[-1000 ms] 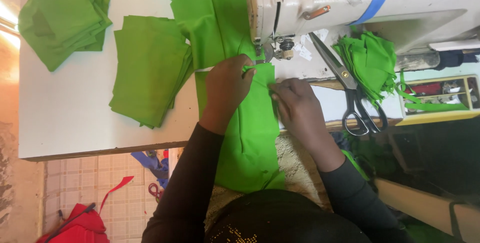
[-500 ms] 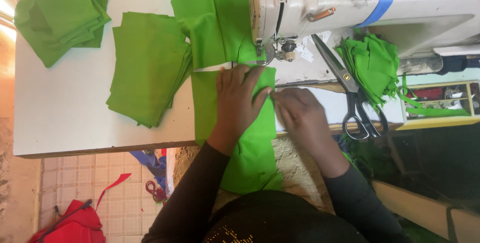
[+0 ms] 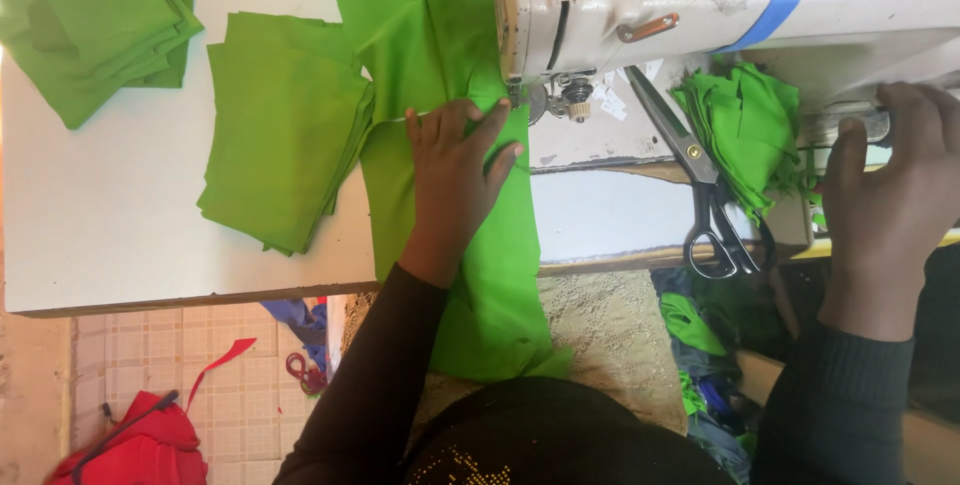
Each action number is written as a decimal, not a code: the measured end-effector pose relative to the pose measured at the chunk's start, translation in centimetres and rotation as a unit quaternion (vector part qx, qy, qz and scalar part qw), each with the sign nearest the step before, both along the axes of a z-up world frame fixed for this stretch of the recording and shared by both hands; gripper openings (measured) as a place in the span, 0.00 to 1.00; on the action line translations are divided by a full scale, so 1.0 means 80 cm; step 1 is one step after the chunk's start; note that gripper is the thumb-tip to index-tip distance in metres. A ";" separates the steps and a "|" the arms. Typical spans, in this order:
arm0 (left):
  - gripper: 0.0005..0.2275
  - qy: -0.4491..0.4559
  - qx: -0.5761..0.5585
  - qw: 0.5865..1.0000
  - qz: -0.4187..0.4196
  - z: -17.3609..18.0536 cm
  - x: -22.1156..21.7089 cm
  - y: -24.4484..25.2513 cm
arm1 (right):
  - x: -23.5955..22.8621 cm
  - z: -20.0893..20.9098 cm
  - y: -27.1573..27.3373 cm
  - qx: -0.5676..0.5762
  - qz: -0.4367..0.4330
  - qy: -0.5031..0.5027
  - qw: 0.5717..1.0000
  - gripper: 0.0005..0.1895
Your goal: Trimming threads and aligning small green fabric pieces at a sewing workstation
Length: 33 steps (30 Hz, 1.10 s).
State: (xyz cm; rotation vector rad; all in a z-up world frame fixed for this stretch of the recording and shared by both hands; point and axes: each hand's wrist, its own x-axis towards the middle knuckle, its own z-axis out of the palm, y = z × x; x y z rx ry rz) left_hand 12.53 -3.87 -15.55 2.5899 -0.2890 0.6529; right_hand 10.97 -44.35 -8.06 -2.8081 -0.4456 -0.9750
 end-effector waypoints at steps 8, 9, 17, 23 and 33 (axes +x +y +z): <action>0.24 0.010 0.007 1.000 0.004 -0.008 0.054 0.012 | 0.002 -0.022 0.019 0.016 0.013 -0.066 0.998 0.21; 0.25 0.007 -0.002 1.000 -0.001 -0.008 0.059 0.014 | 0.003 -0.039 0.013 -0.001 -0.042 -0.061 0.997 0.16; 0.28 0.046 0.002 0.999 -0.016 0.006 0.010 0.008 | 0.000 -0.027 0.009 -0.015 -0.044 -0.038 0.998 0.04; 0.27 0.036 0.003 0.999 -0.002 -0.007 0.050 0.018 | -0.005 0.010 0.061 -0.018 0.015 -0.049 0.999 0.12; 0.36 0.040 0.083 0.996 -0.010 0.018 0.030 0.009 | 0.006 -0.056 0.141 0.021 0.040 0.013 0.999 0.07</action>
